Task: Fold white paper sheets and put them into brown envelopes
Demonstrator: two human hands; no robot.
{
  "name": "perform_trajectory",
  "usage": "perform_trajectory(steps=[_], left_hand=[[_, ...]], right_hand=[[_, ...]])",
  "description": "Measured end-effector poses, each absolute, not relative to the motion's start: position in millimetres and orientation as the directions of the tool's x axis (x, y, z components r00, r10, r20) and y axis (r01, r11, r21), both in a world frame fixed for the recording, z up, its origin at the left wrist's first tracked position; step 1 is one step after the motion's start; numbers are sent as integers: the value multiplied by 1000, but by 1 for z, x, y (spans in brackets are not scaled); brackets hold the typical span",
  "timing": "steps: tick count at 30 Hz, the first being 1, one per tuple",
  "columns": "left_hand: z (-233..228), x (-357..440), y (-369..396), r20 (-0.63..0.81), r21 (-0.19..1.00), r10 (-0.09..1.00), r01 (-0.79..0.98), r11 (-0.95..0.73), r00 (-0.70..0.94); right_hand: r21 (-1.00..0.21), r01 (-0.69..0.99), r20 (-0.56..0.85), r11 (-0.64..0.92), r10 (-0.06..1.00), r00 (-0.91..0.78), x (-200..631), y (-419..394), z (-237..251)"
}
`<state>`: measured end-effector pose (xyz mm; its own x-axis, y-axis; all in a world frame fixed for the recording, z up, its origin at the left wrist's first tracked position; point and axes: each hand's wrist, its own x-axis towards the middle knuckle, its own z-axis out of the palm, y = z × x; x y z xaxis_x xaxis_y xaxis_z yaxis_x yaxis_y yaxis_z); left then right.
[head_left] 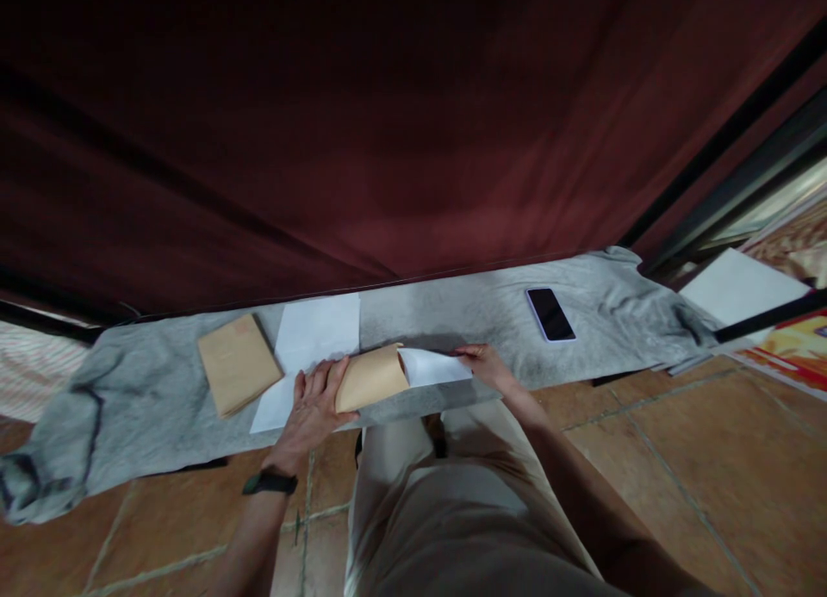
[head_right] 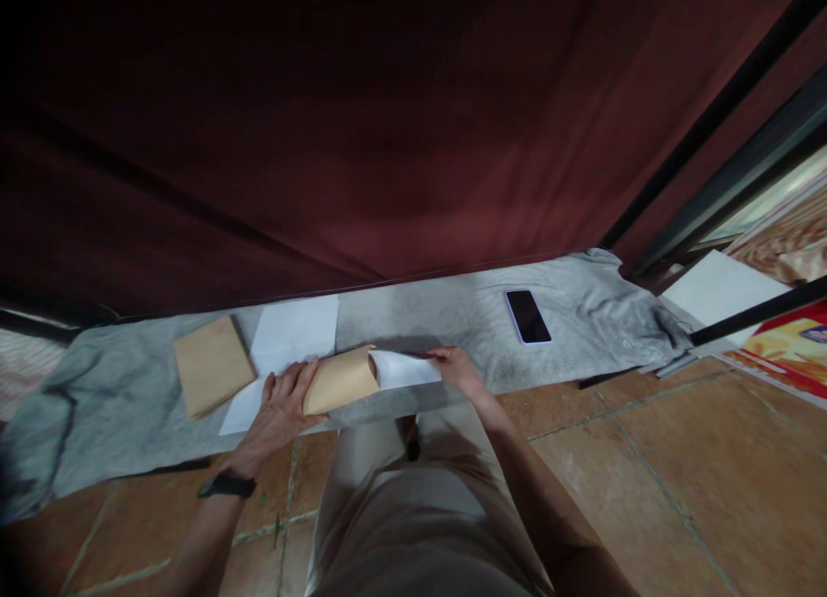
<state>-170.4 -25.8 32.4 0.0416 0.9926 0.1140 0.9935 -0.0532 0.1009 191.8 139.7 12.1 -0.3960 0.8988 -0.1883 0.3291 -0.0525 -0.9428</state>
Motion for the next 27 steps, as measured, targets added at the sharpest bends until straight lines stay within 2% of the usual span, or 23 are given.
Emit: perform_trajectory(steps=[4, 15, 21, 27], left_hand=[[33, -170, -26, 112, 76, 992, 995, -60, 51], [38, -152, -12, 137, 76, 983, 988, -137, 126], [41, -135, -1, 120, 89, 979, 980, -176, 165], [44, -123, 13, 124, 108, 970, 968, -225, 211]], right_hand=[[-920, 392, -199, -10, 874, -444, 196, 146, 20], [-921, 389, -155, 32, 885, -440, 165, 128, 14], [-961, 259, -17, 99, 912, -411, 154, 114, 5], [-979, 144, -195, -146, 880, -433, 141, 114, -3]])
